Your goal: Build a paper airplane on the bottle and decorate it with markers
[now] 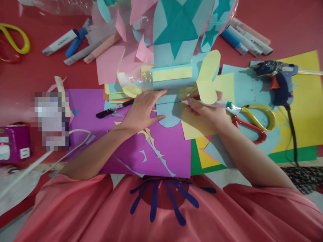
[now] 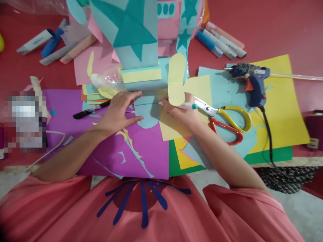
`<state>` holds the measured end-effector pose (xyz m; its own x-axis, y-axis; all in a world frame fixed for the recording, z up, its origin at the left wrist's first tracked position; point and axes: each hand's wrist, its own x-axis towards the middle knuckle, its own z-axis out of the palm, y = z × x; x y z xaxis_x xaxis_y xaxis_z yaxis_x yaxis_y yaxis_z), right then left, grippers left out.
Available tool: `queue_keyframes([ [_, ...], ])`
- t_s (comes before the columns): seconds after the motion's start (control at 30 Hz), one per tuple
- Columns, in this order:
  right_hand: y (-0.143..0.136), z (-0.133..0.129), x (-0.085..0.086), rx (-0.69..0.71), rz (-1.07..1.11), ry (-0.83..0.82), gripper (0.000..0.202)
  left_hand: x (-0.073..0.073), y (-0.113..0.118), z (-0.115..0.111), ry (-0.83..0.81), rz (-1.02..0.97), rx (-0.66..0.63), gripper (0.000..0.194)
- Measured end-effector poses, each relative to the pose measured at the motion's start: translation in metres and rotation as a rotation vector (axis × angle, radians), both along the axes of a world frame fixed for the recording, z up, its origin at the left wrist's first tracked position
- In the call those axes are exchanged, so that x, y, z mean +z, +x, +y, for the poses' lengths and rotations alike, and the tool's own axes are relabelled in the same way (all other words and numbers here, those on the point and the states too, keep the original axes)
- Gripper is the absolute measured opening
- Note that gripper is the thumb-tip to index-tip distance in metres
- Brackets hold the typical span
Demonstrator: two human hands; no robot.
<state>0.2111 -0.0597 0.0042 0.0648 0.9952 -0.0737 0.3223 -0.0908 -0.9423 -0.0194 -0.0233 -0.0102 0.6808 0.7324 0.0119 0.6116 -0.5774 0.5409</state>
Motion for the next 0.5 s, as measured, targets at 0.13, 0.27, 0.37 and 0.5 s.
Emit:
queue_keyframes([
  [0.13, -0.004, -0.0001, 0.004, -0.006, -0.033, 0.012, 0.015, 0.001, 0.0004, -0.0003, -0.014, 0.019, 0.009, 0.066],
  [0.27, -0.0077, 0.0005, 0.0086, -0.001, -0.048, -0.021, 0.017, 0.0021, 0.0007, 0.0, -0.025, 0.026, 0.011, 0.066],
  [0.37, -0.0081, 0.0005, 0.0092, -0.029, -0.048, -0.042, 0.02, 0.0027, 0.0008, 0.0, -0.029, 0.023, 0.013, 0.066],
  [0.5, -0.0047, -0.0005, 0.0052, 0.001, 0.002, -0.019, 0.017, 0.0027, 0.0009, -0.0001, -0.035, 0.018, 0.012, 0.066],
])
